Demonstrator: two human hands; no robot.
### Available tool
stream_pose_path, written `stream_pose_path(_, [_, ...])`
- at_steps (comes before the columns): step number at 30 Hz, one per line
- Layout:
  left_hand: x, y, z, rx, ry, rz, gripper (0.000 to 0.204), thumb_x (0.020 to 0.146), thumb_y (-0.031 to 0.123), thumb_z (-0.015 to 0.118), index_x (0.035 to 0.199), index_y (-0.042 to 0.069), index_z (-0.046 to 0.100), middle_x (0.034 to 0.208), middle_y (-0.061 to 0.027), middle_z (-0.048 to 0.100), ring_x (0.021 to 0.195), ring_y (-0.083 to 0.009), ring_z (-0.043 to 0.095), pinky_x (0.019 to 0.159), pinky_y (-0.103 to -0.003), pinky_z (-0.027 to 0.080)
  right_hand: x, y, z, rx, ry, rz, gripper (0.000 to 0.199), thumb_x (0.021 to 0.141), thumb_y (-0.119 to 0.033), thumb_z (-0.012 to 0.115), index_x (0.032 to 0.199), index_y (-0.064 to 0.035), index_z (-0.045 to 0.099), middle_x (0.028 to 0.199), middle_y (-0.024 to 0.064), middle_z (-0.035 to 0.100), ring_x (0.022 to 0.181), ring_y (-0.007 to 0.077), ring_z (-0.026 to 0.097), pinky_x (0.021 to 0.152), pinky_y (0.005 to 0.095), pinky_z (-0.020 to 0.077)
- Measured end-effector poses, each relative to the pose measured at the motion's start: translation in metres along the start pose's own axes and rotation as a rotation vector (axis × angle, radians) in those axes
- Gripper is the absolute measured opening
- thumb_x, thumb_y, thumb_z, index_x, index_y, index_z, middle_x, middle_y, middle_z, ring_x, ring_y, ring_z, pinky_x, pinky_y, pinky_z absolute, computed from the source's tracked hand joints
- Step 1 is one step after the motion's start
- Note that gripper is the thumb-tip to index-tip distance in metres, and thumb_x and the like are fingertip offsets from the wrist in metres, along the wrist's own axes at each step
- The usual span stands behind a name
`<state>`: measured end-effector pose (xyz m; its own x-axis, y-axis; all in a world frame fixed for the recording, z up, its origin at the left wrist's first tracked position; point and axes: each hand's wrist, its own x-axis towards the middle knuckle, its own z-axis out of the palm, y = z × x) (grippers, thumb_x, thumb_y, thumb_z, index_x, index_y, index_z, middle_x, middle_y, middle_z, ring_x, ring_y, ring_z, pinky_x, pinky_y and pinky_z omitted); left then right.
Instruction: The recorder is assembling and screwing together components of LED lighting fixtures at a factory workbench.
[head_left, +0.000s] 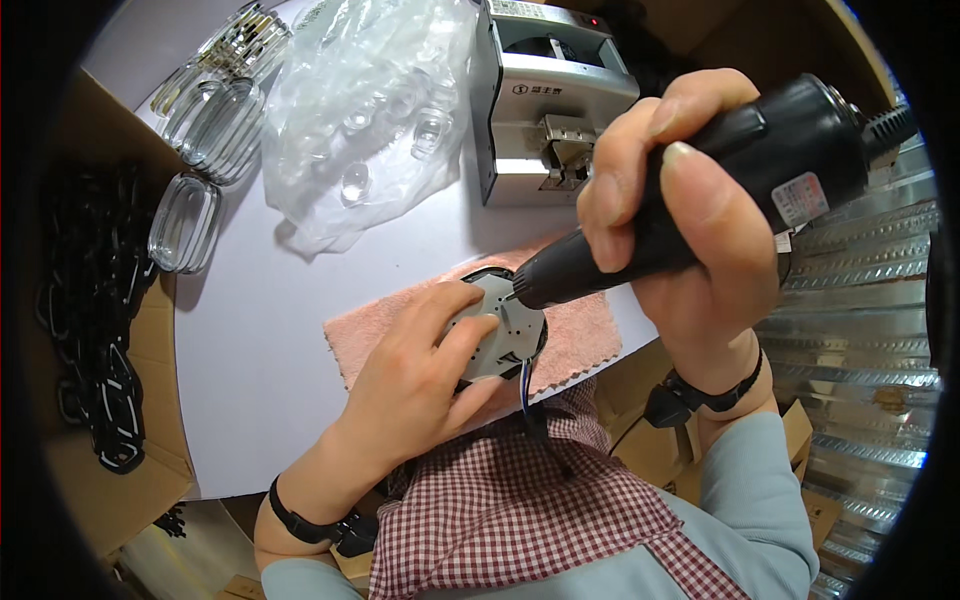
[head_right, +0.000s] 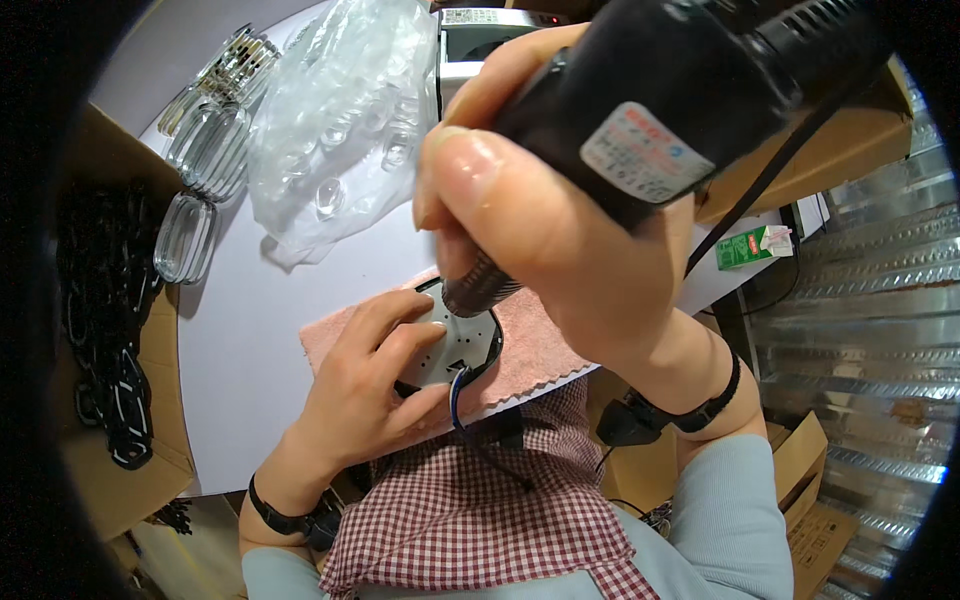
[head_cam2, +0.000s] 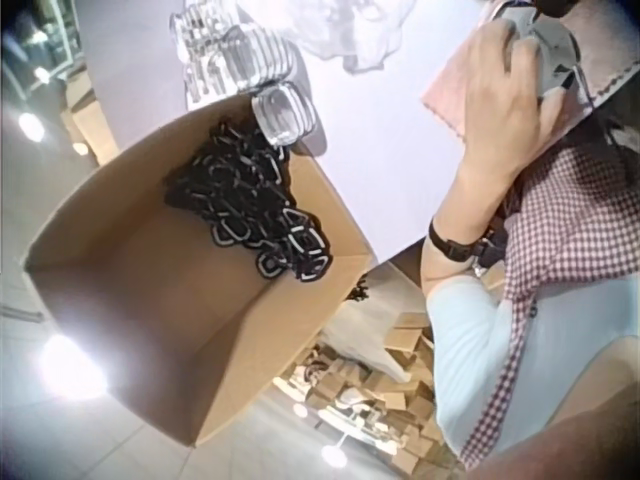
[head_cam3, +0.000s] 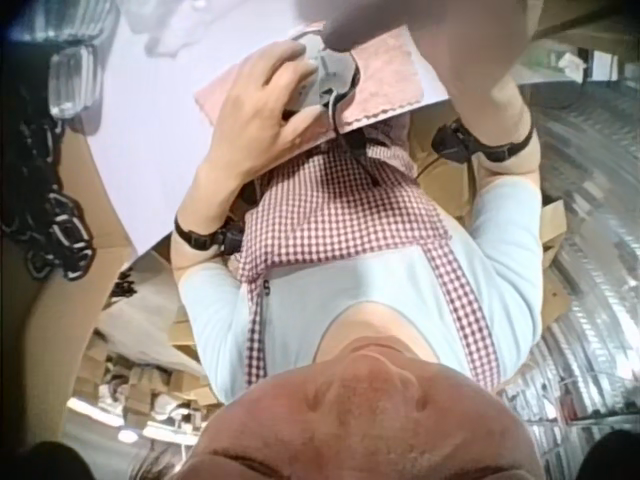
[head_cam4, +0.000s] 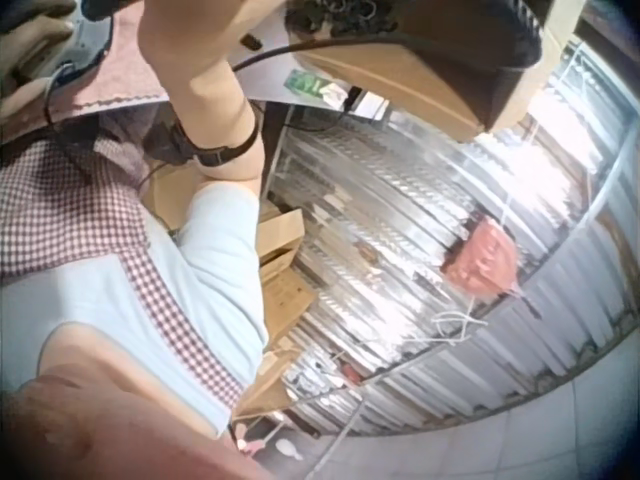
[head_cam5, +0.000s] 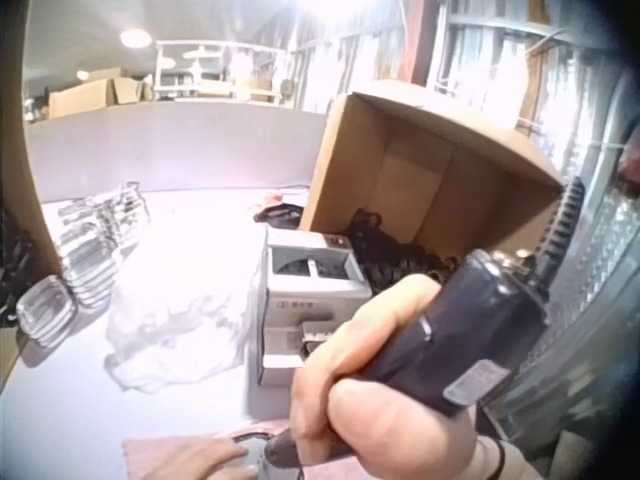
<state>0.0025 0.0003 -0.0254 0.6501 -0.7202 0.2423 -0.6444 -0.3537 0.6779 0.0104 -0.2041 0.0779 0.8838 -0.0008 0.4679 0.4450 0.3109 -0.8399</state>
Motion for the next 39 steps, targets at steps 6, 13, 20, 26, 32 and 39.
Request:
stream_pose_path(6, [0.002,0.0,0.001,0.01,0.005,0.009,0.051,0.072,0.012,0.08,0.118,0.002,0.061,0.131,-0.0199,0.057,0.121,-0.041,0.058,0.103,-0.047,0.049,0.0,0.007,-0.02,-0.232,-0.067,0.033,0.02,0.097,-0.015,0.053,0.115,-0.0071,0.049,0.084,0.0145,0.062,0.061,0.0157,0.056,0.059,0.0286,0.0516])
stream_pose_path(13, [0.001,0.001,0.0,0.015,-0.005,0.0,0.051,0.072,0.012,0.081,0.118,0.002,0.061,0.132,-0.0198,0.057,0.122,-0.0405,0.058,0.103,-0.047,0.049,-0.001,0.004,-0.01,-0.09,-0.074,-0.032,0.02,0.097,-0.014,0.054,0.115,-0.0068,0.048,0.084,0.0146,0.062,0.061,0.0158,0.057,0.059,0.0283,0.0524])
stream_pose_path(20, [0.001,0.002,0.001,0.028,-0.009,-0.006,0.051,0.073,0.013,0.081,0.119,0.002,0.061,0.132,-0.0201,0.056,0.122,-0.0402,0.058,0.103,-0.046,0.049,-0.004,0.014,-0.026,-0.208,-0.109,-0.042,0.021,0.096,-0.012,0.056,0.114,-0.0054,0.048,0.085,0.0146,0.064,0.061,0.0152,0.059,0.057,0.0273,0.0526])
stream_pose_path(26, [0.004,0.004,0.0,0.009,0.013,0.001,0.045,0.073,0.012,0.078,0.113,0.0,0.06,0.127,-0.0195,0.056,0.117,-0.0409,0.057,0.101,-0.047,0.049,0.004,0.023,-0.013,-0.319,-0.205,-0.093,0.025,0.091,-0.003,0.063,0.11,-0.0028,0.046,0.083,0.0137,0.066,0.061,0.0132,0.062,0.056,0.0266,0.0538])
stream_pose_path(32, [0.005,0.0,0.001,-0.023,0.002,-0.003,0.045,0.072,0.012,0.077,0.112,0.0,0.06,0.125,-0.0194,0.057,0.115,-0.0407,0.058,0.099,-0.047,0.049,0.006,0.029,-0.01,-0.334,-0.234,-0.109,0.02,0.088,0.004,0.061,0.104,0.0001,0.049,0.073,0.0097,0.064,0.056,0.0099,0.059,0.051,0.025,0.0506])
stream_pose_path(39, [0.001,0.0,-0.001,-0.144,0.033,-0.064,0.056,0.073,0.009,0.082,0.123,0.002,0.06,0.126,-0.0172,0.058,0.116,-0.0366,0.06,0.098,-0.044,0.051,0.009,0.024,0.0,-0.159,-0.07,0.058,0.012,0.084,-0.005,0.071,0.089,-0.0006,0.061,0.071,0.0036,0.064,0.06,0.0087,0.06,0.055,0.0259,0.0503])
